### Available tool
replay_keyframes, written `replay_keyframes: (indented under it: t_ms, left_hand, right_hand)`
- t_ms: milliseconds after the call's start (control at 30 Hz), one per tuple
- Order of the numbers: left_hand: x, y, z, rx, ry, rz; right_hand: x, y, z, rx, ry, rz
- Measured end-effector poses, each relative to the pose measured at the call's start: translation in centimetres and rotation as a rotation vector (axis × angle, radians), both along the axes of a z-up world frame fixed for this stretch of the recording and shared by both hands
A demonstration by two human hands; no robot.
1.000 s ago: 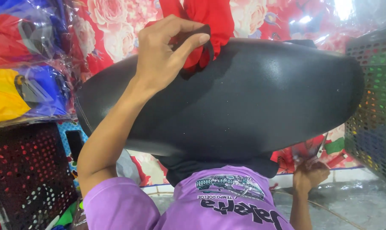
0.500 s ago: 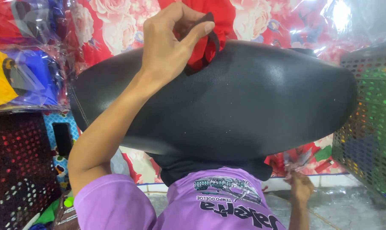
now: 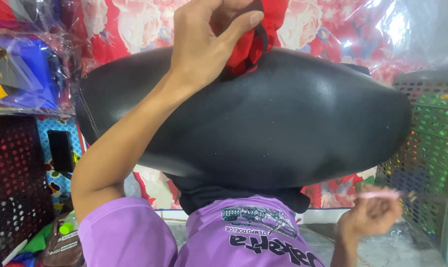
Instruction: Trimming excess threads with scissors, singeing them with a lighter, and inspecting the elastic of a red garment.
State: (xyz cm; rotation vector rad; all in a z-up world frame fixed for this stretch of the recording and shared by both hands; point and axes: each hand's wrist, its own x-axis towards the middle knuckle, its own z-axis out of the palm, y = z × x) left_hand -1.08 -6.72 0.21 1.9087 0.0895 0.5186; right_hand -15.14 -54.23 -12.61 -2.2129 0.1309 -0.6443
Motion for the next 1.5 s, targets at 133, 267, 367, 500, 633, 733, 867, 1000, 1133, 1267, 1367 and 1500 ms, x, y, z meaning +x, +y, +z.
replay_keyframes:
  t_ms: [133, 267, 367, 500, 633, 733, 867, 1000, 1133, 1267, 1367, 1500]
  left_hand:
    - [0.2, 0.1, 0.3, -0.003, -0.035, -0.003]
    - [0.5, 0.4, 0.4, -0.02, -0.133, 0.031]
    - [0.5, 1.0, 0.7, 0.014, -0.178, 0.087]
    - [0.6, 2.4, -0.1, 0.044, -0.182, 0.141]
    - [1.0, 3.8, -0.9, 0.071, -0.226, 0.109]
    - [1.1, 4.3, -1.0, 0.094, -0.234, 0.097]
    - [1.0, 4.2, 0.0, 0.067, -0.242, 0.042]
    - [0.9, 4.1, 0.3, 0.072, -0.243, 0.056]
    - [0.8, 4.2, -0.2, 0.082, -0.25, 0.038]
    - [0.8, 4.1, 0.0, 0.068, -0.239, 0.046]
    - [0.8, 4.1, -0.1, 0.059, -0.244, 0.029]
    - [0.7, 4.1, 0.0, 0.053, -0.235, 0.021]
  right_hand:
    - [8.1, 4.3, 4.7, 0.013, -0.163, 0.409]
    - [14.7, 11.3, 9.1, -0.12, -0.07, 0.822]
    - [19.2, 17.7, 11.1, -0.168, -0.014, 1.016]
    - [22.8, 23.3, 10.1, -0.188, 0.036, 1.074]
    - [23.6, 25.6, 8.1, -0.001, 0.116, 1.11]
    - [23.4, 25.2, 6.8, -0.021, 0.075, 1.12]
    - [23.6, 24.7, 5.7, -0.03, 0.049, 1.138]
    - [23.6, 24.7, 5.9, -0.017, 0.07, 1.164]
    - [23.8, 24.5, 5.6, -0.015, 0.065, 1.158]
    - [23.5, 24.6, 5.9, -0.011, 0.088, 1.148]
    - [23.4, 24.4, 5.7, -0.006, 0.093, 1.145]
    - [23.6, 24.5, 5.6, -0.006, 0.066, 1.152]
